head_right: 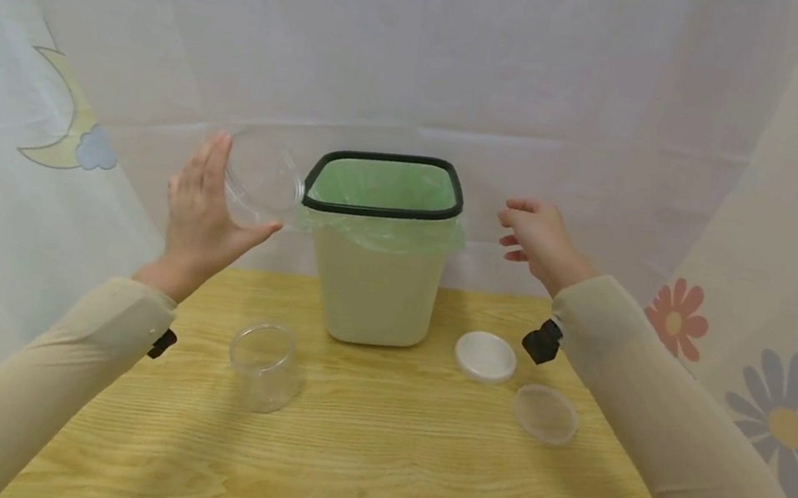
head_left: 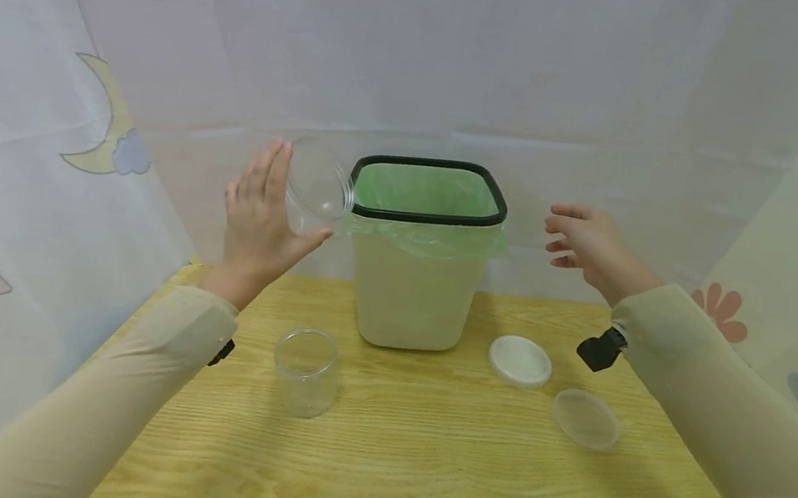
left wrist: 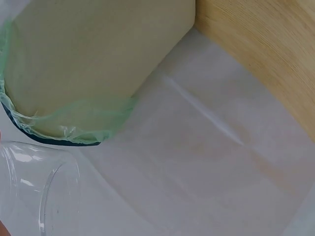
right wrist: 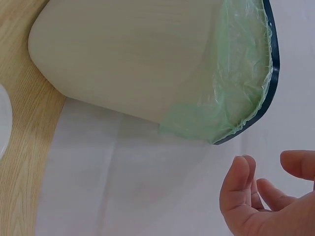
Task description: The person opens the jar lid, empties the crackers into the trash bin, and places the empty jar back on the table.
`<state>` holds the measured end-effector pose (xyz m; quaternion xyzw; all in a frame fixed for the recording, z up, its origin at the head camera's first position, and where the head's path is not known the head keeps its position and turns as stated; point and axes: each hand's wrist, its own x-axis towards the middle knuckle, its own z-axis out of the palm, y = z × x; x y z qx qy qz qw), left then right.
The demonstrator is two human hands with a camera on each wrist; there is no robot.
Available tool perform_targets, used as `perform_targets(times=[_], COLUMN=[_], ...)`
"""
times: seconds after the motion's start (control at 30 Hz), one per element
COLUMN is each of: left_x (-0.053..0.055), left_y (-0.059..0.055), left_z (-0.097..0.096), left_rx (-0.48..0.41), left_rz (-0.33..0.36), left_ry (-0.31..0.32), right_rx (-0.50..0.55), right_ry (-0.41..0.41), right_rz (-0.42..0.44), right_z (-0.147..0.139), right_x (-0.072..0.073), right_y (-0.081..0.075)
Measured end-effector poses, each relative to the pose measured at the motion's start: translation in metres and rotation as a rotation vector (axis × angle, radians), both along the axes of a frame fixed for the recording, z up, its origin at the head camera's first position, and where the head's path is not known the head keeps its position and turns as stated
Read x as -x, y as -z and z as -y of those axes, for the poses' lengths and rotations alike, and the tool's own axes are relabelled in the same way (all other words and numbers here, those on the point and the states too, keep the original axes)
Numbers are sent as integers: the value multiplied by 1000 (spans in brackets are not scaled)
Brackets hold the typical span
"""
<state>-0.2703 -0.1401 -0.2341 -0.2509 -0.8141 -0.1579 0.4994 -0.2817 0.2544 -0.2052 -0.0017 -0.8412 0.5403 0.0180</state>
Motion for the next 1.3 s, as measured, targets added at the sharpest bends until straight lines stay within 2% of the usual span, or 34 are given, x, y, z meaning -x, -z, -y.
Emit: perform_targets(times=[0.37, 0.67, 1.1, 1.3], left_x=[-4, -14, -22, -26], left_y=[12, 17, 25, 30], left_z=[-1, -8, -12, -17], left_rx=[-76, -111, -156, -207], left_rz=[-6, 0, 45, 63], left_ry=[20, 47, 70, 92], right_rx=[-42, -56, -113, -155], right_ry=[-18, -14, -33, -53], right_rz=[-34, -38, -67, -97], right_z=[-8, -8, -12, -13], right_x=[-5, -14, -23, -29], right_y=[7, 9, 15, 16])
